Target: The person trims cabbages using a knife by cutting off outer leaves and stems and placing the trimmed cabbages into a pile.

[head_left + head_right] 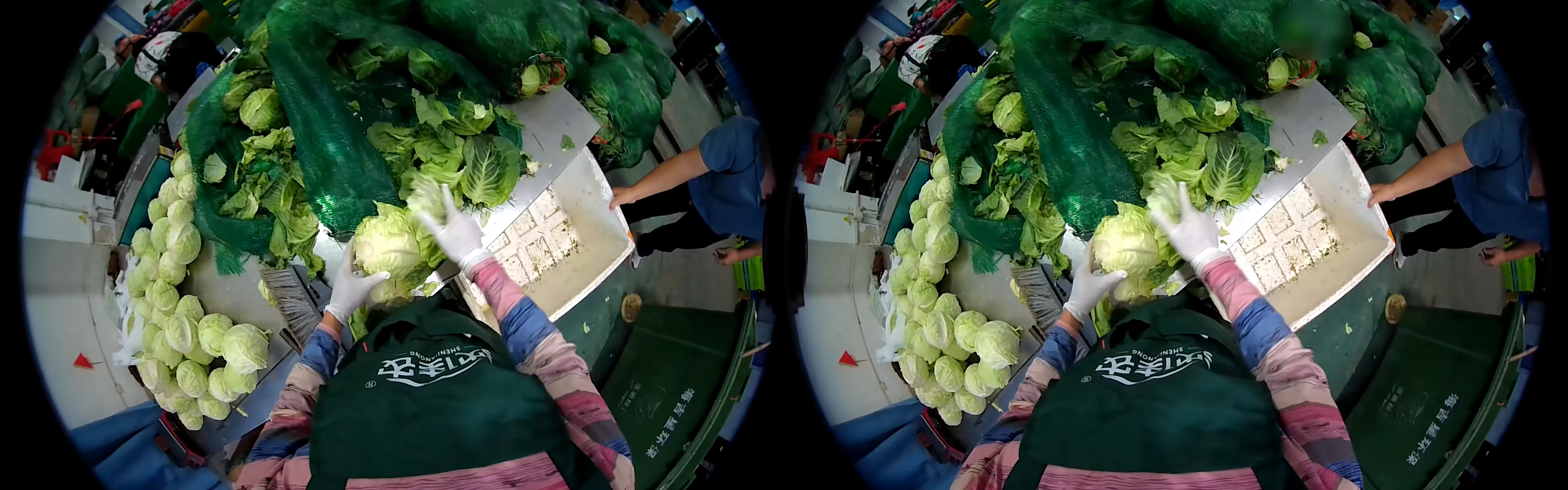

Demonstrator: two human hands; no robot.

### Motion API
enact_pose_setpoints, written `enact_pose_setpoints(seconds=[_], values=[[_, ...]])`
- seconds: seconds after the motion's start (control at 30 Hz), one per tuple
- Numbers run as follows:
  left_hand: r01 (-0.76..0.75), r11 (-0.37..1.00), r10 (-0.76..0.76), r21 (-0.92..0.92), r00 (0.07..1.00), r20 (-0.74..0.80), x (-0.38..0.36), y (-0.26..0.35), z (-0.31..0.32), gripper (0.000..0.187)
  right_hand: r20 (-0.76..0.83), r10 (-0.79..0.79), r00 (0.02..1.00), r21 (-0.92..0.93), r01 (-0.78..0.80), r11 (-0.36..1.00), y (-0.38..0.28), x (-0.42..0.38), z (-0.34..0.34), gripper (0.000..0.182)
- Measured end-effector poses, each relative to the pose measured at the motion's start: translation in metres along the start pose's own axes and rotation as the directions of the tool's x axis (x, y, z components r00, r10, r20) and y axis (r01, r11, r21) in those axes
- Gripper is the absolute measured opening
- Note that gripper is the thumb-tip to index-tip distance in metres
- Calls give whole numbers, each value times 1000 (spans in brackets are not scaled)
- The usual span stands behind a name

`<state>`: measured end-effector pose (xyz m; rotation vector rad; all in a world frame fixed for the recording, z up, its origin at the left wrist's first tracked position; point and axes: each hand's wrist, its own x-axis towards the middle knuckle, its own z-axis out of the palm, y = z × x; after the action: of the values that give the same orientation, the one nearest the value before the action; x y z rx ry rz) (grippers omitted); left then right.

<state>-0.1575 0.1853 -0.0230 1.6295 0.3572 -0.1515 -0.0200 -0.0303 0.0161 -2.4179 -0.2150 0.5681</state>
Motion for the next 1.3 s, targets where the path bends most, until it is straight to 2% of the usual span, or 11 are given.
enact_pose_setpoints(seconds=[0.17,0.43,0.57,0.6,0.63,0.67,0.7,0.77,0.93,1.13,1.3], values=[[56,997,-55,49,998,-24,2,8,13,102,-144,-43,989,-77,32,997,-21,-4,56,115],[-127,992,127,8,992,8,-5,-13,7,92,45,-89,995,469,58,881,23,23,65,63],[538,501,-493,-678,821,287,-11,-28,-16,69,-65,-122,990,189,132,973,10,15,79,51],[278,957,-265,-77,952,151,-18,-11,-8,82,-146,-198,969,167,222,961,7,13,91,50],[-149,807,38,572,979,202,-29,3,-1,97,-36,-238,971,87,240,967,-4,2,81,49],[-154,804,40,574,978,206,-19,5,3,97,-17,-260,965,43,261,964,-5,0,84,48],[95,984,-122,148,975,187,-5,4,9,88,17,-287,958,8,287,958,-17,-11,80,50],[471,532,-389,-704,874,291,8,-1,14,72,89,-271,959,124,259,958,-30,-33,53,58],[352,655,-402,-669,912,86,-1,-13,21,58,-263,-362,894,-124,341,932,52,12,132,37],[347,589,-386,-730,914,124,-29,23,17,61,-350,166,922,345,-37,938,104,-23,41,31],[13,937,9,-350,998,62,-2,61,49,79,-735,178,654,-96,-360,928,165,-35,-47,64]])
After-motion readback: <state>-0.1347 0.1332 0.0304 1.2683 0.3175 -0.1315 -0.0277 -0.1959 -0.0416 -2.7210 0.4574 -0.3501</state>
